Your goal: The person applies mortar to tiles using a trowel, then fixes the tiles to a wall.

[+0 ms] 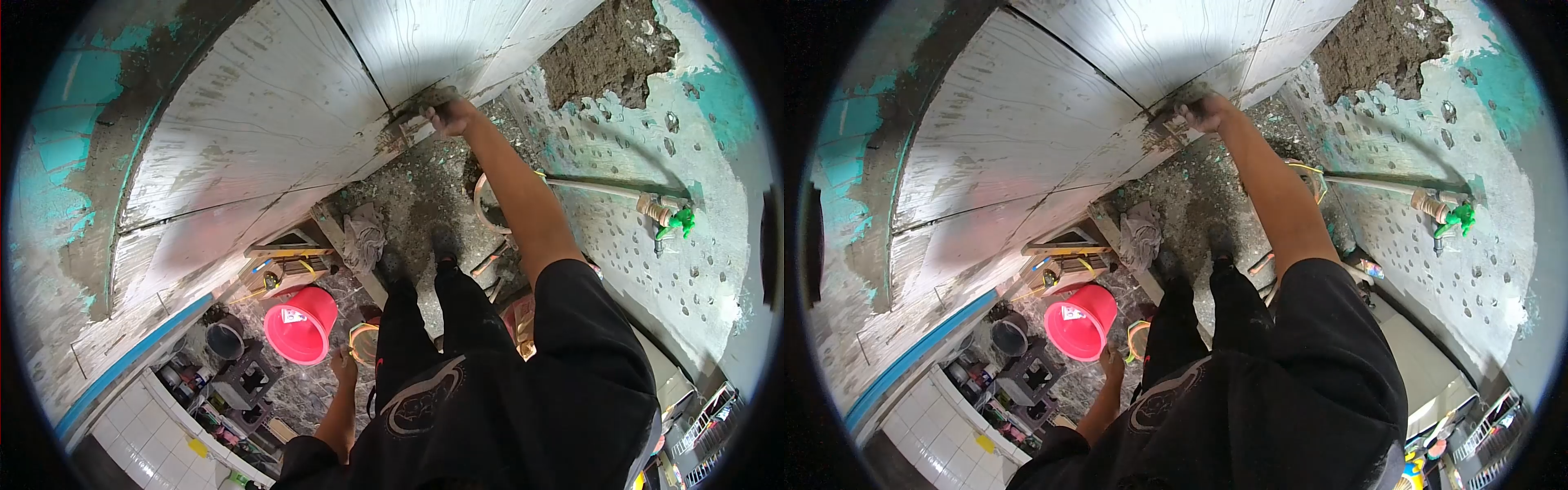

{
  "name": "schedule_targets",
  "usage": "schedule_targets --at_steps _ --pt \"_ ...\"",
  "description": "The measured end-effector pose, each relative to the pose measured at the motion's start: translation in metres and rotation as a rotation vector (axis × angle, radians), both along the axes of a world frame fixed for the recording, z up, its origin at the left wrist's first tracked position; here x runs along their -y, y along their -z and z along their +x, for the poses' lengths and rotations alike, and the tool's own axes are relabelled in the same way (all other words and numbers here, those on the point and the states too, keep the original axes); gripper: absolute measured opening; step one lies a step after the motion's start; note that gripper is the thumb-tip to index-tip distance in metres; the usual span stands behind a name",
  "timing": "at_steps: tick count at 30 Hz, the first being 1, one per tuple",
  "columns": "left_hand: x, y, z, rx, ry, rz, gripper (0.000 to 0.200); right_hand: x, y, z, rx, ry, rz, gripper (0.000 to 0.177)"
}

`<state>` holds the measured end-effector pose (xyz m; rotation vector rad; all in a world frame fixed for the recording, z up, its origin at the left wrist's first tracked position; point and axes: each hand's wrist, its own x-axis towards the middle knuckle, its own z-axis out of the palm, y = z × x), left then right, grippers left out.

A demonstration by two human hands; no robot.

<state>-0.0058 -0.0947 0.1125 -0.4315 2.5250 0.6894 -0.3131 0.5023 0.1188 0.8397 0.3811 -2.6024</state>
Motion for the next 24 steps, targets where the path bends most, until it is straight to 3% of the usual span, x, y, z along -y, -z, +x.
schedule_targets --at_steps 2,3,6,9,13,15,19,24 --pt "-0.02 -0.022 -0.003 0.018 0.052 0.025 0.039 -0.009 -0.01 0.004 -0.075 0.057 0.016 0.029" --pt "-0.033 -0.029 -0.006 0.024 0.073 0.039 0.039 -0.013 -0.017 0.01 -0.019 0.095 0.056 0.01" --pt "-0.04 -0.029 -0.004 0.041 0.035 0.01 0.04 -0.014 -0.043 0.053 -0.086 0.143 0.217 0.023" --pt "-0.027 -0.019 0.001 0.065 0.021 0.015 0.039 0.018 -0.076 0.096 0.023 0.094 0.466 0.023" --pt "-0.029 -0.03 -0.012 0.039 0.004 0.035 0.04 0.076 0.039 0.089 0.202 0.026 0.527 0.018" --pt "-0.003 -0.016 -0.009 0.029 0.018 0.007 0.04 0.098 0.104 0.072 0.202 0.083 0.36 0.016" --pt "0.019 -0.026 -0.014 -0.02 0.015 0.028 0.039 0.118 0.052 0.047 0.228 0.22 0.304 0.015" --pt "0.047 -0.024 -0.004 0.062 -0.07 0.011 0.04 0.11 -0.053 0.051 0.136 0.27 0.218 0.016"
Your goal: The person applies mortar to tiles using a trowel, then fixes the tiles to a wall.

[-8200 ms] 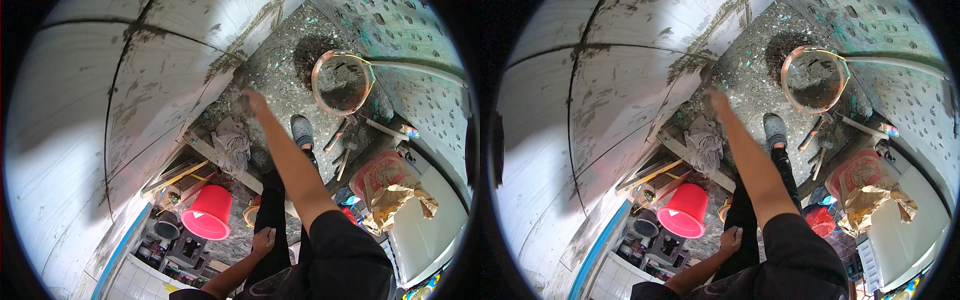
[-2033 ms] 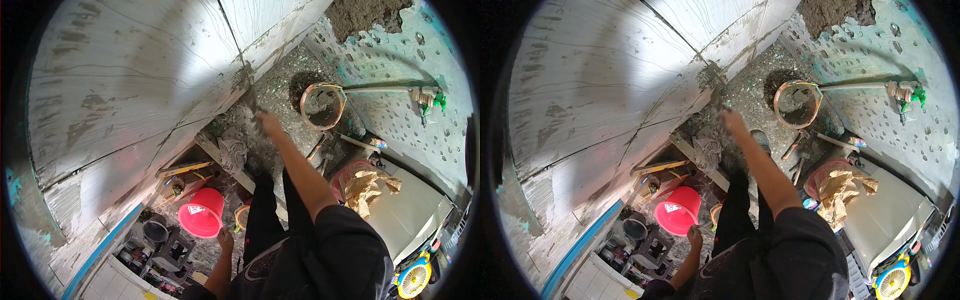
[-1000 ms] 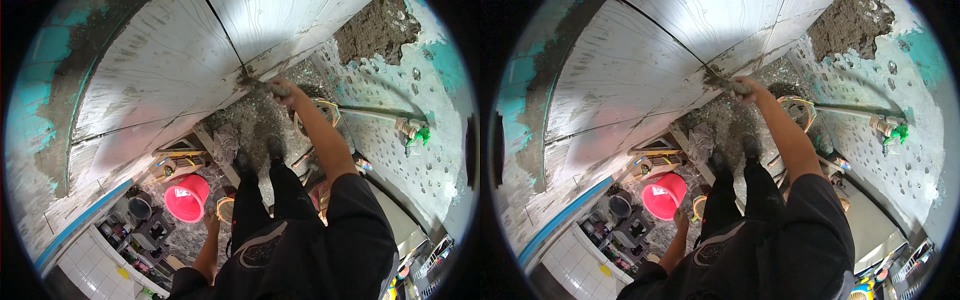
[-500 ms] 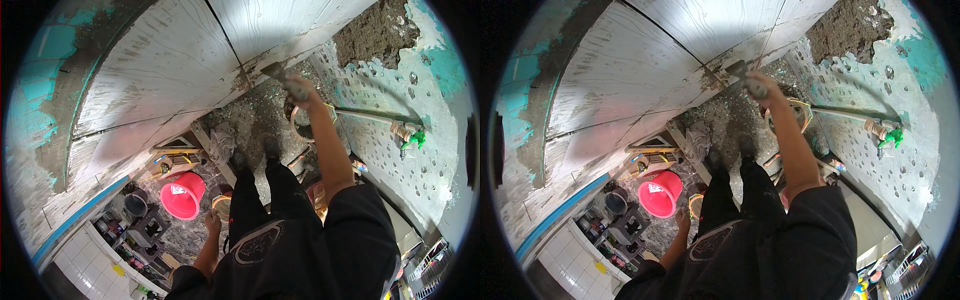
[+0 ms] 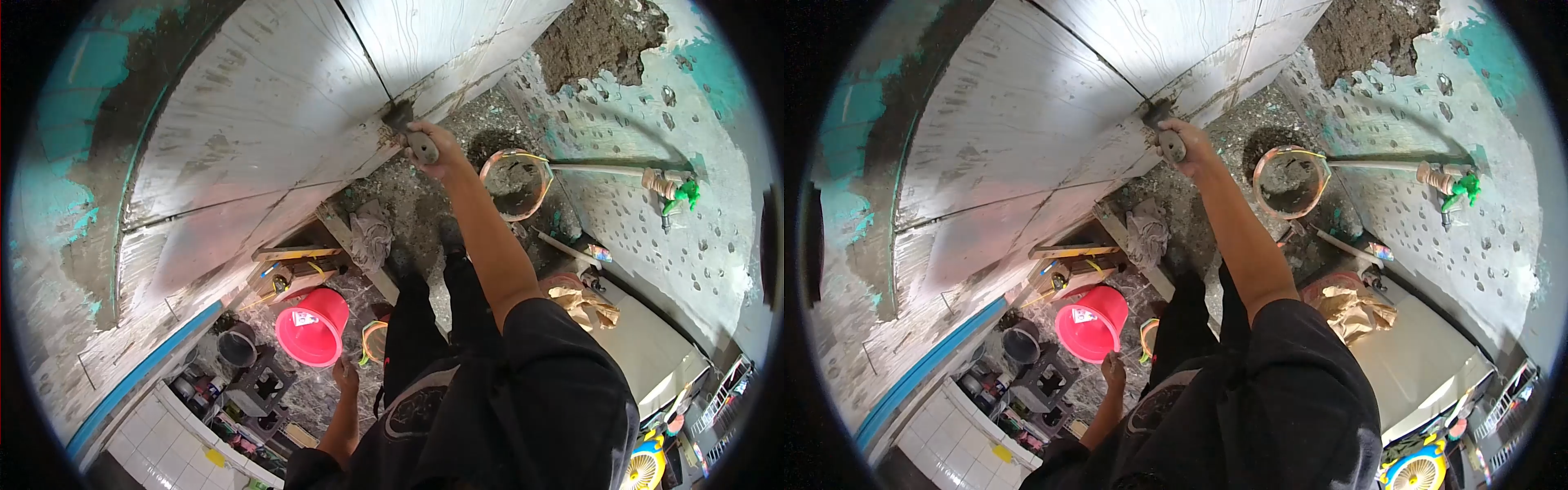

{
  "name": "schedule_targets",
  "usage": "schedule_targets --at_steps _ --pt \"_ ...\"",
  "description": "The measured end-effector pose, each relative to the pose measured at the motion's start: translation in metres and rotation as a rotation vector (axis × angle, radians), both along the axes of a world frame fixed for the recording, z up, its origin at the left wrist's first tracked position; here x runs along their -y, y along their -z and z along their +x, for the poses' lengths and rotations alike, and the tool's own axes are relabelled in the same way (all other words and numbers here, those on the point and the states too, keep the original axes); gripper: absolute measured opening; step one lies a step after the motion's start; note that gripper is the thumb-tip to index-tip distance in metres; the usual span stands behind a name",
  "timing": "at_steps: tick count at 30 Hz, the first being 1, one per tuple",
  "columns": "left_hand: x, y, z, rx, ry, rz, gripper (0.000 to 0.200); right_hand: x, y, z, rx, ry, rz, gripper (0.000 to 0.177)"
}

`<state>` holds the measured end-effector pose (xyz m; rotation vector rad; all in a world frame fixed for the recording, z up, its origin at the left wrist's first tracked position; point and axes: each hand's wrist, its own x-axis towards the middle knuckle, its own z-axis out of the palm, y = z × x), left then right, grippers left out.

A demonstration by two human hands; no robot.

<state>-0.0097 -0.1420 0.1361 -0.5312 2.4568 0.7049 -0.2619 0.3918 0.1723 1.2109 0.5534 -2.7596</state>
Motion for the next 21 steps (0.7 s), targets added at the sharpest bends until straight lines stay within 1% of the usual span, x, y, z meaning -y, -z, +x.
schedule_targets --at_steps 2,3,6,7,8,9,10,11,12,14,15,17,19,21 --pt "0.009 0.003 0.004 -0.02 0.039 -0.01 0.041 0.0 -0.015 0.028 -0.189 0.002 -0.03 0.017" --pt "0.01 0.002 0.004 0.014 -0.061 0.066 0.041 0.001 -0.018 0.041 -0.287 0.002 -0.051 0.017" --pt "-0.013 -0.015 -0.008 -0.019 0.057 0.009 0.041 0.01 0.001 0.067 0.021 -0.057 0.126 0.02" --pt "-0.004 -0.006 -0.006 -0.019 0.098 0.016 0.04 0.012 0.027 0.067 0.071 -0.104 0.106 0.019" --pt "-0.006 -0.005 -0.009 -0.029 0.069 0.043 0.04 0.012 0.068 0.063 0.119 -0.152 0.09 0.019" --pt "-0.013 -0.016 -0.01 -0.03 0.042 0.065 0.04 0.016 0.104 0.06 0.175 -0.199 0.068 0.019" --pt "-0.016 -0.019 -0.012 -0.031 0.014 0.088 0.04 0.018 0.129 0.054 0.21 -0.238 0.047 0.019" --pt "0.01 0.005 0.001 -0.018 -0.103 0.165 0.036 0.017 0.152 0.042 0.238 -0.277 0.032 0.019" --pt "0.012 0.003 0.004 -0.016 -0.087 0.119 0.036 0.017 0.171 0.031 0.266 -0.317 0.013 0.019" --pt "0.011 -0.006 0.008 -0.007 -0.052 0.027 0.036 0.02 0.194 0.008 0.246 -0.22 -0.091 0.019" --pt "0.018 -0.005 0.014 -0.005 -0.054 0.033 0.037 0.021 0.205 -0.001 0.239 -0.172 -0.144 0.019" --pt "0.026 -0.006 0.027 0.002 -0.063 0.05 0.038 0.018 0.23 -0.014 0.199 -0.171 -0.16 0.019" --pt "0.02 -0.016 0.024 0.019 -0.054 0.052 0.038 0.01 0.237 -0.018 0.141 -0.171 -0.185 0.018" --pt "0.023 -0.023 0.025 0.01 -0.026 0.055 0.038 -0.003 0.226 -0.016 0.062 -0.171 -0.217 0.016"
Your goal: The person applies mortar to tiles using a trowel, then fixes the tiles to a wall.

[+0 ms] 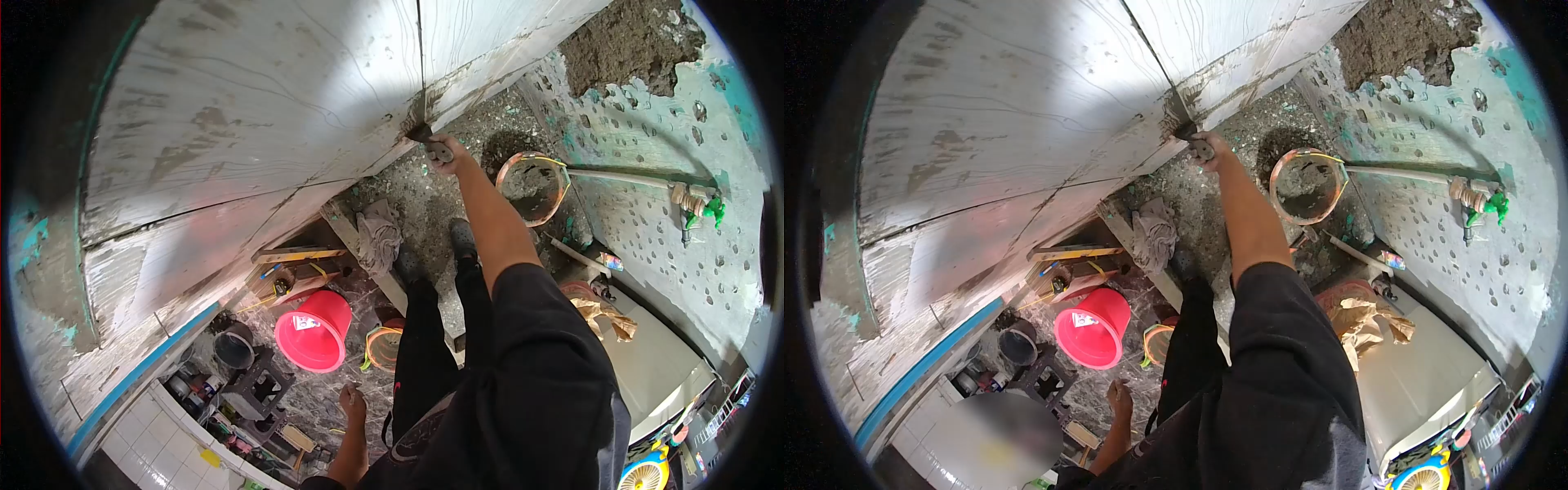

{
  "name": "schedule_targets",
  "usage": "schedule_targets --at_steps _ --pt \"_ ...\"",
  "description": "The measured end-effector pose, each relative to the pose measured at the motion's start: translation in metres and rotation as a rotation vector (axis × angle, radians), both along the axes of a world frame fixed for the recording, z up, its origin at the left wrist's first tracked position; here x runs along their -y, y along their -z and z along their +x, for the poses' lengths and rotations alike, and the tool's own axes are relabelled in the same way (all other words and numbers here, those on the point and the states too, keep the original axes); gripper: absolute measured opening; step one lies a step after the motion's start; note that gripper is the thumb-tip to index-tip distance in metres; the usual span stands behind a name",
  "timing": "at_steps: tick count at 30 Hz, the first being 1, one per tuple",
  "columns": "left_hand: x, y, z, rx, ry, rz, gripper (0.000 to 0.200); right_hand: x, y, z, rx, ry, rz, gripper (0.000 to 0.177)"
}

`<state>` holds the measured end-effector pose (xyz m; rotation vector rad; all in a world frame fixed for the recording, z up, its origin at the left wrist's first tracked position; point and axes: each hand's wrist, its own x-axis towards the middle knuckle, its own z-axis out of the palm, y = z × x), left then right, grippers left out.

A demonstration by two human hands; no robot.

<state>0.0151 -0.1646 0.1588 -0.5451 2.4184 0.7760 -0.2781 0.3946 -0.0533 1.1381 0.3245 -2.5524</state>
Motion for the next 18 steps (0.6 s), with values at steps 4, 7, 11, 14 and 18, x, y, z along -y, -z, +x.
schedule_targets --at_steps 4,7,11,14,18 --pt "0.014 0.015 -0.002 -0.025 0.004 0.034 0.038 -0.008 -0.071 0.022 -0.148 0.05 0.055 0.012" --pt "0.026 0.032 -0.01 -0.021 -0.012 0.043 0.039 -0.006 -0.12 0.03 -0.153 0.095 0.147 0.012" --pt "0.033 0.025 -0.041 -0.074 0.101 0.057 0.039 0.004 -0.207 0.038 -0.219 0.099 0.194 0.012" --pt "0.038 0.018 -0.065 -0.065 0.085 0.071 0.035 0.01 -0.242 0.047 -0.187 0.127 0.272 0.012" --pt "0.033 -0.003 -0.095 -0.1 0.131 0.123 0.032 0.033 -0.26 0.061 -0.248 0.201 0.345 0.021"
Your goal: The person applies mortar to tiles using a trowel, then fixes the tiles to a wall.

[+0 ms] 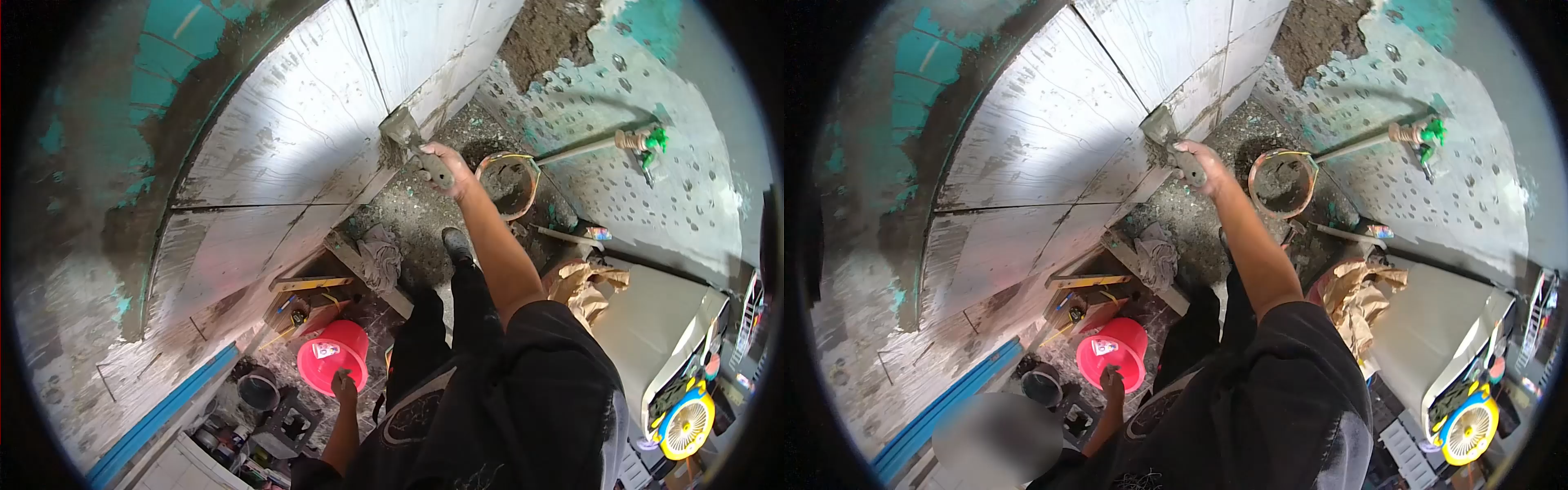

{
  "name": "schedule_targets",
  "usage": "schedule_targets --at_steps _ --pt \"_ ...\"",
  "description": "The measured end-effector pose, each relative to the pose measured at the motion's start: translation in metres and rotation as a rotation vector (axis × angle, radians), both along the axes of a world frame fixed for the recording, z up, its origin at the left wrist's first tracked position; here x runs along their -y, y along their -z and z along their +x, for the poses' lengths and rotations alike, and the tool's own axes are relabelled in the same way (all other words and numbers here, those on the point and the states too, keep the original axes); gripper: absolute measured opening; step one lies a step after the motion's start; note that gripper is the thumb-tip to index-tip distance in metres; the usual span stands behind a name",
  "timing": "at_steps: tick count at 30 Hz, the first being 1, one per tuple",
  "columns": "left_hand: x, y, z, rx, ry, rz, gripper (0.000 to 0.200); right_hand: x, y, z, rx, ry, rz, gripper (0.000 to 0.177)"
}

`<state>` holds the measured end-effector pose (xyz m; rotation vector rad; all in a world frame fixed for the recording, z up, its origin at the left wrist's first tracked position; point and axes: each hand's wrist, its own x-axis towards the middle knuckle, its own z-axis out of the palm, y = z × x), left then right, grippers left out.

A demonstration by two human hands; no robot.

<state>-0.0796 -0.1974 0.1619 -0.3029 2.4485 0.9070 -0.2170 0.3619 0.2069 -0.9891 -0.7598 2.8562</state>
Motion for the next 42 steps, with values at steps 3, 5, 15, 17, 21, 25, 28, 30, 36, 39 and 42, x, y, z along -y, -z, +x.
schedule_targets --at_steps 3,5,15,17,21,25,28,30,36,39,42 --pt "0.016 -0.003 -0.011 -0.02 0.03 -0.011 0.031 0.031 -0.009 -0.015 0.209 0.203 0.035 0.019" --pt "0.026 0.0 -0.015 -0.073 0.033 0.044 0.032 0.039 0.031 -0.039 0.071 0.185 0.052 0.016" --pt "0.062 -0.019 -0.013 -0.034 0.032 0.009 0.039 0.128 -0.014 -0.052 0.043 0.373 0.283 0.018" --pt "0.073 -0.025 -0.017 -0.05 0.073 0.058 0.04 0.105 0.013 -0.039 0.112 0.32 0.221 0.014" --pt "0.068 -0.046 -0.019 -0.095 0.025 0.04 0.041 0.059 0.046 -0.047 0.117 0.2 0.38 0.013" --pt "0.084 -0.038 -0.009 -0.056 -0.008 -0.014 0.042 0.089 0.02 -0.047 0.065 0.194 0.403 0.015" --pt "0.076 -0.047 0.002 -0.021 0.041 -0.035 0.043 0.114 -0.003 -0.034 0.096 0.223 0.299 0.021" --pt "0.083 -0.043 0.006 -0.004 0.028 -0.014 0.044 0.101 0.033 -0.017 0.164 0.204 0.364 0.026" --pt "0.089 -0.049 0.017 -0.037 -0.013 -0.057 0.044 0.013 0.084 -0.04 0.581 0.106 0.422 0.018" --pt "0.105 -0.048 0.032 -0.036 -0.059 -0.062 0.044 0.007 0.114 -0.054 0.279 0.124 0.366 0.016" --pt "0.106 -0.038 0.044 0.032 -0.098 -0.113 0.044 0.064 0.052 -0.041 0.246 0.024 0.704 0.02"
